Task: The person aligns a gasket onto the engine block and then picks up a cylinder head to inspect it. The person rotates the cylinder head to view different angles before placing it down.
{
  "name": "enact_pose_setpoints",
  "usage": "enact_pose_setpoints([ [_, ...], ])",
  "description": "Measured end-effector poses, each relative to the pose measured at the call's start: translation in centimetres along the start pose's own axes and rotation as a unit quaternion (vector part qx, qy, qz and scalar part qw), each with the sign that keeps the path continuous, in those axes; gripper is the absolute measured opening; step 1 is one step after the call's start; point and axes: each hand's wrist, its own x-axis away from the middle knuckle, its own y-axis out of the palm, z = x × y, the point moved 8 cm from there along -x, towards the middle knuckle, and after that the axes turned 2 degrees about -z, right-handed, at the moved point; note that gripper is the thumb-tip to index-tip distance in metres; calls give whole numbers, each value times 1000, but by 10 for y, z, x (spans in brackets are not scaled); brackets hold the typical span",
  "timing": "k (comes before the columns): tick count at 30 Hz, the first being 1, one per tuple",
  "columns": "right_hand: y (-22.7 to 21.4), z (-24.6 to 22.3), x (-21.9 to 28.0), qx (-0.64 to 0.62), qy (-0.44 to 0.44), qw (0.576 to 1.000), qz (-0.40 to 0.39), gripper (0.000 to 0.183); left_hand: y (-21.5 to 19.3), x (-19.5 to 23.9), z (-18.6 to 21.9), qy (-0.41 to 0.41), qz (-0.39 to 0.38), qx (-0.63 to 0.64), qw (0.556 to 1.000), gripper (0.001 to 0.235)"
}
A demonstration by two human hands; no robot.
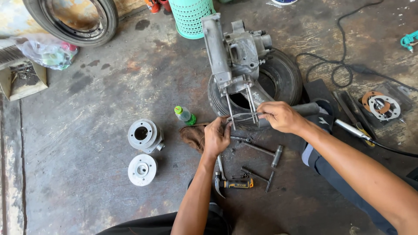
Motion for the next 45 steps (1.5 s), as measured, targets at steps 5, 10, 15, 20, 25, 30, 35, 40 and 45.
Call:
enact_pose_setpoints([
  [5,-6,-12,3,-2,-35,999,24,8,0,4,-6,-1,-8,-7,1000,11],
  [10,-13,-25,3,12,-66,995,71,27,-7,-1,6,-1,-19,28,999,15],
  [15,-19,-52,-12,118,-161,979,29,10,-31,-25,58,131,6,21,991,13],
  [20,-21,-83,-20,154,-173,973,-14,6,-29,-31,58,143,-8,29,989,8],
  [25,-20,-87,-24,168,-174,969,-58,7,-32,-33,65,145,-11,48,988,8],
  [30,-16,-72,-20,139,-117,981,-66,9,-31,-34,66,149,-14,62,987,7],
  [35,-10,-40,-12,147,-108,982,-49,8,-32,-40,77,157,-19,50,986,9],
  [40,-14,-52,-20,163,-109,980,-31,7,-31,-41,72,169,-26,47,984,9],
  [45,-18,-52,-26,146,-98,984,-32,7,-28,-43,69,165,-33,55,984,11],
])
